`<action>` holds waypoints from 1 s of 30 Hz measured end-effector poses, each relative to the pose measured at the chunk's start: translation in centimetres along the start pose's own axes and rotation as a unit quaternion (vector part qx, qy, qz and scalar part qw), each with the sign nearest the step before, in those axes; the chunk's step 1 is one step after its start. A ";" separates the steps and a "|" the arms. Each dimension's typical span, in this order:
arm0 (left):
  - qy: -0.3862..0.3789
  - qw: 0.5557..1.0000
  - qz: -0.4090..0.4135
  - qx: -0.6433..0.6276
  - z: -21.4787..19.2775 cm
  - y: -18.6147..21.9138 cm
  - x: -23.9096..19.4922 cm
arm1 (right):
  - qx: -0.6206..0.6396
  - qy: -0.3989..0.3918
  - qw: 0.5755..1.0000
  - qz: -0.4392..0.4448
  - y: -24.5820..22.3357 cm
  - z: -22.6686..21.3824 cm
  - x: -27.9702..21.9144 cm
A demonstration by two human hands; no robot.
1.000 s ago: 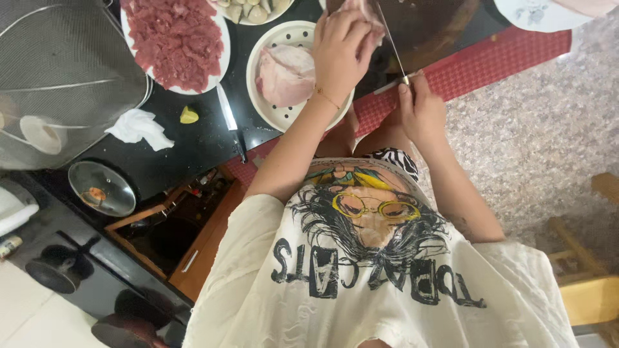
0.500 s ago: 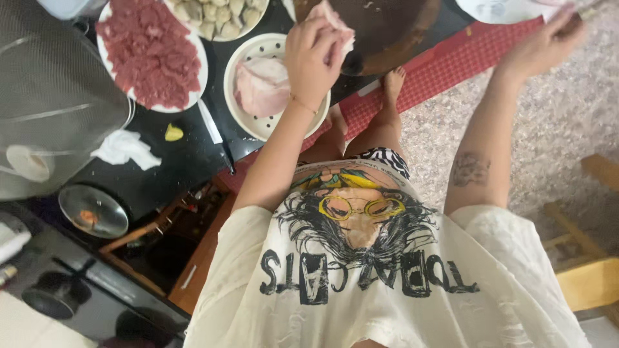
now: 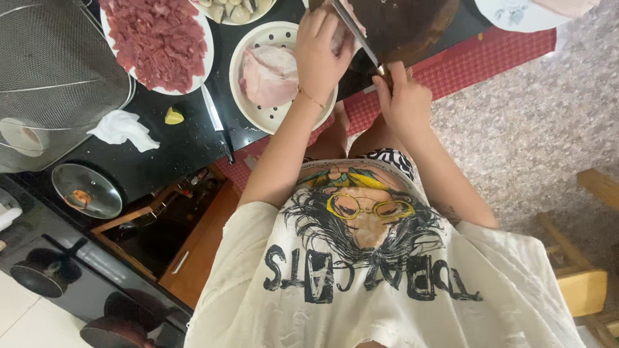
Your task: The person slices raw meat into thin pieces with a knife on a wooden cutting board and places the slices onto a white plate.
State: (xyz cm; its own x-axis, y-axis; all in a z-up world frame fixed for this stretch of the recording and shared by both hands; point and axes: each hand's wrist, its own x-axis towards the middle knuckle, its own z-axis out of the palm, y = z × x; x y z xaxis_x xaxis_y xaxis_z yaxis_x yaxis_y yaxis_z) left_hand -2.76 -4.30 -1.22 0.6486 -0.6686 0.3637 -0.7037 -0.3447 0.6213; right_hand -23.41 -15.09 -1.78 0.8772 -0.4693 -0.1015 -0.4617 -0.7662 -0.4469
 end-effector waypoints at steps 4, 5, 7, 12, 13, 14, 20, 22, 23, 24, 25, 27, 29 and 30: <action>-0.017 1.000 -0.010 -0.023 -0.1 -0.5 -0.7 | -0.033 0.005 0.999 -0.014 0.9 0.6 -0.3; -0.024 0.999 -0.012 -0.028 0.0 -0.7 -0.7 | -0.035 -0.005 0.999 -0.008 1.0 0.7 -0.3; -0.030 0.999 -0.014 -0.033 -0.1 -0.7 -0.5 | -0.039 -0.014 0.999 -0.002 1.2 0.8 -0.4; -0.042 0.999 -0.013 0.003 0.2 -1.0 -1.2 | -0.048 -0.081 0.995 0.031 0.9 0.8 -0.6; -0.042 0.999 -0.014 0.003 0.2 -1.0 -1.1 | -0.048 -0.081 0.995 0.031 0.8 0.7 -0.6; -0.029 1.000 -0.006 0.010 0.2 -1.0 -1.0 | -0.024 -0.092 0.995 0.039 0.6 0.5 -0.7; -0.038 0.999 -0.016 0.021 -0.3 -0.4 -0.4 | 0.071 -0.112 0.988 0.080 0.3 -2.0 0.5; -0.035 0.999 -0.018 0.033 -0.4 -0.3 -0.4 | 0.097 -0.083 0.988 0.083 0.1 -1.6 0.4; -0.043 0.999 -0.021 0.017 -0.8 -0.1 -0.2 | 0.039 -0.097 0.992 0.070 -0.2 -1.2 0.1; -0.052 0.998 -0.025 0.002 -1.2 0.1 0.0 | -0.018 -0.110 0.992 0.056 -0.4 -0.7 -0.2; -0.052 0.998 -0.024 0.003 -1.5 0.4 -0.3 | -0.017 -0.109 0.992 0.056 -0.6 -0.4 -0.4; -0.081 0.992 -0.069 0.068 -2.1 0.9 -1.2 | -0.123 -0.053 0.991 0.023 -1.0 0.1 -1.3; -0.083 0.994 -0.064 0.035 -1.4 0.1 -2.4 | -0.138 -0.069 0.988 0.017 -1.1 1.2 -2.2; -0.079 0.995 -0.056 0.003 -1.1 -0.4 -2.8 | -0.155 -0.081 0.985 0.009 -1.1 1.7 -2.4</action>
State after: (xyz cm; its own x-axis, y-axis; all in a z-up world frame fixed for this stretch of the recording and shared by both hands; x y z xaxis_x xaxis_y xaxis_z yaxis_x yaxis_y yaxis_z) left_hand -3.98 -1.53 -1.72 0.6704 -0.7203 0.1783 -0.6310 -0.4270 0.6477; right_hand -24.78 -12.30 -2.57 0.8667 -0.4266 -0.2585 -0.4730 -0.8674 -0.1542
